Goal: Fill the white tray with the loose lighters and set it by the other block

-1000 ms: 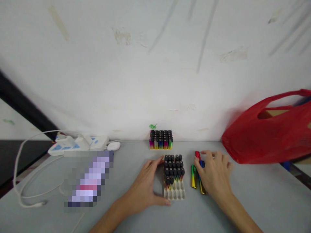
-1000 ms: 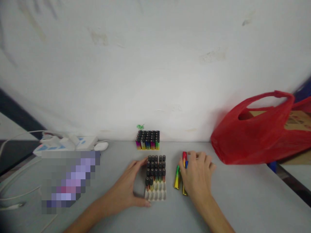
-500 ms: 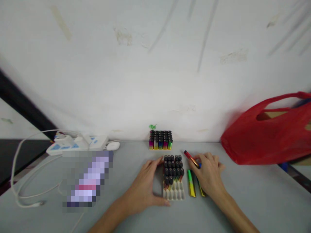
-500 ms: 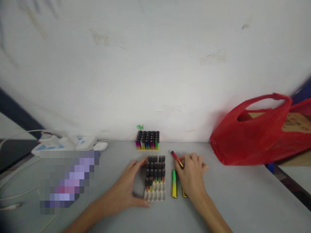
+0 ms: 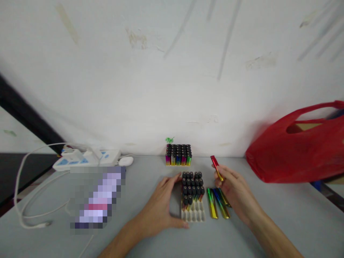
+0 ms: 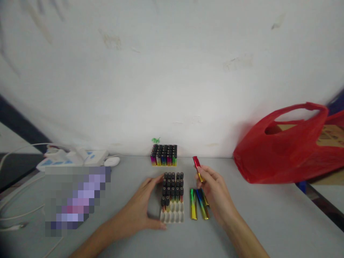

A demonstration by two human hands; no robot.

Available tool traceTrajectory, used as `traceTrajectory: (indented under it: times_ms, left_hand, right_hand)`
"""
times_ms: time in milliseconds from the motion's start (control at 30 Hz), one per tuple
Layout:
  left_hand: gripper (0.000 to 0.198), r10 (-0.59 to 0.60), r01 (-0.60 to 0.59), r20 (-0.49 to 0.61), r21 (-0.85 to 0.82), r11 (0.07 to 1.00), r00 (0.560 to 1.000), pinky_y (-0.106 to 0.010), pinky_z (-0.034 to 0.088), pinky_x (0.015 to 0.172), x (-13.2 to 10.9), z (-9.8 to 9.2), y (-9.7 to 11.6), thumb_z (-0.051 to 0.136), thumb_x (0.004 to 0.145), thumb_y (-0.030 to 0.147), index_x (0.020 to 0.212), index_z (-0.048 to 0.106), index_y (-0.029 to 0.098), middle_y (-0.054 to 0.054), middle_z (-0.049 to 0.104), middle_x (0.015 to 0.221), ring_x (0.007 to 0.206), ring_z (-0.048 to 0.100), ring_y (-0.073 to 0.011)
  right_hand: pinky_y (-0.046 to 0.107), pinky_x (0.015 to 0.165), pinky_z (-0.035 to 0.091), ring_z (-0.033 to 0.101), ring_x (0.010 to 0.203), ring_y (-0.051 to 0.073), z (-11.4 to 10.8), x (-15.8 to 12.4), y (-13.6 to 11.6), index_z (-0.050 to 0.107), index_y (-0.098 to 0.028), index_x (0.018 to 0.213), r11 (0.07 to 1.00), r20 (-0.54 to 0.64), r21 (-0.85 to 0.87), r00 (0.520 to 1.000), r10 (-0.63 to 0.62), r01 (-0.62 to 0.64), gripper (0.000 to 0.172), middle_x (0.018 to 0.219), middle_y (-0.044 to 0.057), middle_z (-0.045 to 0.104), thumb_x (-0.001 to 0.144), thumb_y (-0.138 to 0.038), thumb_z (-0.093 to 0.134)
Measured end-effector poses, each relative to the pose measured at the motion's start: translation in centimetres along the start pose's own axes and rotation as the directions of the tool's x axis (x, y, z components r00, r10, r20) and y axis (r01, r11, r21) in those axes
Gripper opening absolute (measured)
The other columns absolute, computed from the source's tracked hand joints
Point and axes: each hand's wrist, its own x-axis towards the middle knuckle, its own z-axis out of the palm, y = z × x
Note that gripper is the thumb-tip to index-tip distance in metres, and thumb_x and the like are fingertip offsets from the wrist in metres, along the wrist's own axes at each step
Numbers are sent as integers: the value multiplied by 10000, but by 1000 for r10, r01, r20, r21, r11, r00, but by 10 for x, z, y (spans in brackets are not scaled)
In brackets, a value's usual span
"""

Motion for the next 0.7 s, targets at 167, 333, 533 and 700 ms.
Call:
traceTrajectory:
  times_ms: [167,333,533,700]
  left_hand:
    - [1384,14,-14,-3,-4,1000,1000,-605,358,1311,0,1,-1,1112,570,470,1717,363,274,-181,519,1613,1506,480,-435]
    - [1395,11,-11,0,1,1000,1000,-586,351,1322,0,1,-1,1114,570,463,1720,350,258,-183,510,1624,1516,472,-425]
    - [1390,1,-1,4,4,1000,1000,-588,362,1314,0,0,1,1113,561,476,1714,368,257,-185,521,1616,1504,485,-431]
    - [1392,1,-1,4,5,1000,1000,-589,357,1319,0,0,0,1112,567,463,1719,358,256,-184,519,1614,1509,481,-425]
  right_hand:
    - [266,581,408,448,576,138,5,-6,-6,630,-221,845,991,118,129,993,11,-26,280,643,-35,574,836,-362,872]
    - [261,514,320,373,523,122,6,-6,-2,699,-196,1015,992,150,114,988,28,-45,248,623,-50,521,847,-345,803]
    - [251,497,264,278,542,108,6,-6,3,696,-198,891,980,219,151,971,97,-132,295,628,-66,404,833,-442,852]
    - [257,495,249,204,552,115,9,-7,3,541,-220,680,962,339,172,930,146,-213,572,618,-80,279,889,-703,766]
